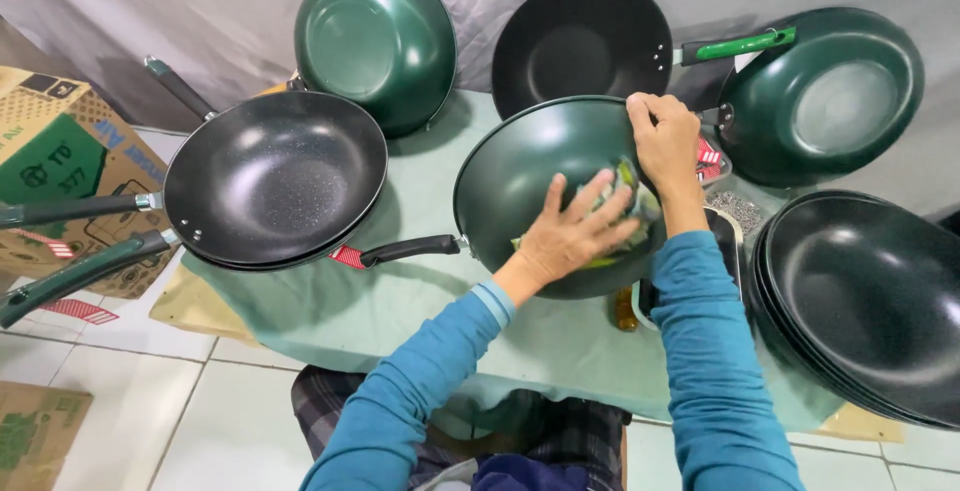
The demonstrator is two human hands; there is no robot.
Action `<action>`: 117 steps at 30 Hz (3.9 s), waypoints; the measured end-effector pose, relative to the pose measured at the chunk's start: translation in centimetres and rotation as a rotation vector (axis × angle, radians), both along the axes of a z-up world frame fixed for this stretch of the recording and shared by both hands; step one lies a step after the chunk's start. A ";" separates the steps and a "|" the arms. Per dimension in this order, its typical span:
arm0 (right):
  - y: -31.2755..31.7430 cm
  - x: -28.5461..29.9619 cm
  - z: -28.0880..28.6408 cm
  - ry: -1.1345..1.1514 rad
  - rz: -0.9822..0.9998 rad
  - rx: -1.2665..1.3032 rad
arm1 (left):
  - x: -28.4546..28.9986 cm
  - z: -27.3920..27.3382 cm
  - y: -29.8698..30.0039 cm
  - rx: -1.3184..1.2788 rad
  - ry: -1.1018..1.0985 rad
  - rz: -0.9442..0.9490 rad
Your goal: Cleaning woks with a cloth and then assembling handles onto them using a tool.
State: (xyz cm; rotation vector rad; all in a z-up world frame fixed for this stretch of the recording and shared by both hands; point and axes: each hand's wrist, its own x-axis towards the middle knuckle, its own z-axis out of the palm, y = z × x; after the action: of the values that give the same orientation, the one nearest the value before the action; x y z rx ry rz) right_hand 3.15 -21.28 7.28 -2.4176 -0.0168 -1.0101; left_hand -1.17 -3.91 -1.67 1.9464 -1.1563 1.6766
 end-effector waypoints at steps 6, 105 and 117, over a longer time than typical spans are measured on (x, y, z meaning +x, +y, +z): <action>-0.6 0.8 -0.2 0.014 -0.004 0.007 | 4.4 6.2 3.6 -0.373 0.575 0.221; 6.7 -7.6 6.2 0.001 0.431 -0.075 | -11.0 2.3 22.1 -1.008 1.402 -0.461; 6.7 -9.5 6.5 -0.066 0.507 -0.098 | -14.8 -8.4 18.6 -1.897 2.391 -1.116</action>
State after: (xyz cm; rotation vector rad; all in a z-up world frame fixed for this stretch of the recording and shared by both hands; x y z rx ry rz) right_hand -6.33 -14.55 13.75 -2.2841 -0.6798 -0.8611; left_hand -15.96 14.66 -10.06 0.3355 0.5176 -0.7319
